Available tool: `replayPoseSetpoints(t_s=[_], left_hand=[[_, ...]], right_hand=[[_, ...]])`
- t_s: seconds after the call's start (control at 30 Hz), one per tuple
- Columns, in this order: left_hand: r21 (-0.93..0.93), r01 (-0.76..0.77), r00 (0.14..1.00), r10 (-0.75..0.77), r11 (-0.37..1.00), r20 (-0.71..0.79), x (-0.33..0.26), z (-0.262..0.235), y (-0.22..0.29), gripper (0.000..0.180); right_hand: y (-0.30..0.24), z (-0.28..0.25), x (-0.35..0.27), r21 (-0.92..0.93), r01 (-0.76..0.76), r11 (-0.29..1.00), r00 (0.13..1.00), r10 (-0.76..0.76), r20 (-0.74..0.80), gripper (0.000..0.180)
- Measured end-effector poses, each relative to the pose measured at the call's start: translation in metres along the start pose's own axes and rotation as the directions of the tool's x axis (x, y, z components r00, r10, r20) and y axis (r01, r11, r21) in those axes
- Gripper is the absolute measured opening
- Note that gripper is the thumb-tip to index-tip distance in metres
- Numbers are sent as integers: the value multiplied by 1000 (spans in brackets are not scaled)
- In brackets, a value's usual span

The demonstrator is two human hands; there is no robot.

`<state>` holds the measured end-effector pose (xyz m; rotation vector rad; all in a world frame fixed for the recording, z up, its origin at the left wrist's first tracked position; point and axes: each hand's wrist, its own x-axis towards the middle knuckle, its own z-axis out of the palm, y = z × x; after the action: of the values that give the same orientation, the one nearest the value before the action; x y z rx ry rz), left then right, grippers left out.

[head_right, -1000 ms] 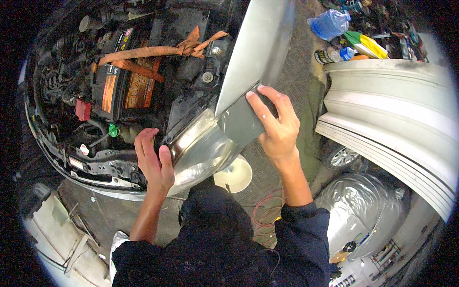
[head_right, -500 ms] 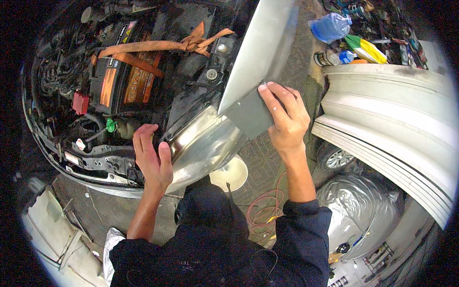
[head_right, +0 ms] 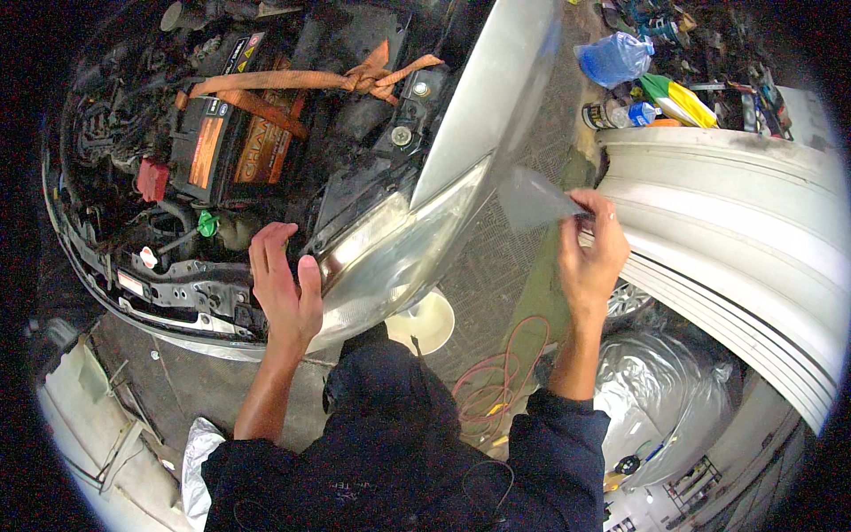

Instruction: The person uses a sanding block to sand the surface of a car's headlight. They repeatedly dip the sanding block into a bucket of water and continue sanding the headlight area, focusing on the plastic lens and the surrounding bumper.

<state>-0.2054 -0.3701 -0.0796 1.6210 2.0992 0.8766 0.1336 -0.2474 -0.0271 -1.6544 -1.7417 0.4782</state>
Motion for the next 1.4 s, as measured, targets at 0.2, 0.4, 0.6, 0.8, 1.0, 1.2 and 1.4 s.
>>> replayPoseSetpoints(t_s=[0.2,0.4,0.6,0.8,1.0,1.2,1.4], left_hand=[[-2,10,1000,-10,1000,-6,0,-1,3,44],[-4,12,1000,-12,1000,-2,-1,0,1,45],[-22,46,999,-45,999,10,0,-1,4,46],[-22,43,999,-43,999,-2,0,-1,5,46],[-24,37,999,-37,999,-5,1,0,5,44],[-15,19,1000,-20,1000,-11,0,1,3,43],[-16,8,1000,-8,1000,-13,1,0,0,44]], right_hand=[[29,-52,-1,122,-118,985,993,118,7,10],[4,-30,6,716,-111,689,977,207,-47,18],[10,-11,3,499,-156,852,962,245,-117,23],[-12,-14,21,538,-113,835,935,272,-226,17],[-2,2,26,614,166,772,895,144,-423,14],[-35,53,-7,-197,682,704,703,-706,-89,28],[-23,73,-18,-207,695,689,708,-706,28,50]])
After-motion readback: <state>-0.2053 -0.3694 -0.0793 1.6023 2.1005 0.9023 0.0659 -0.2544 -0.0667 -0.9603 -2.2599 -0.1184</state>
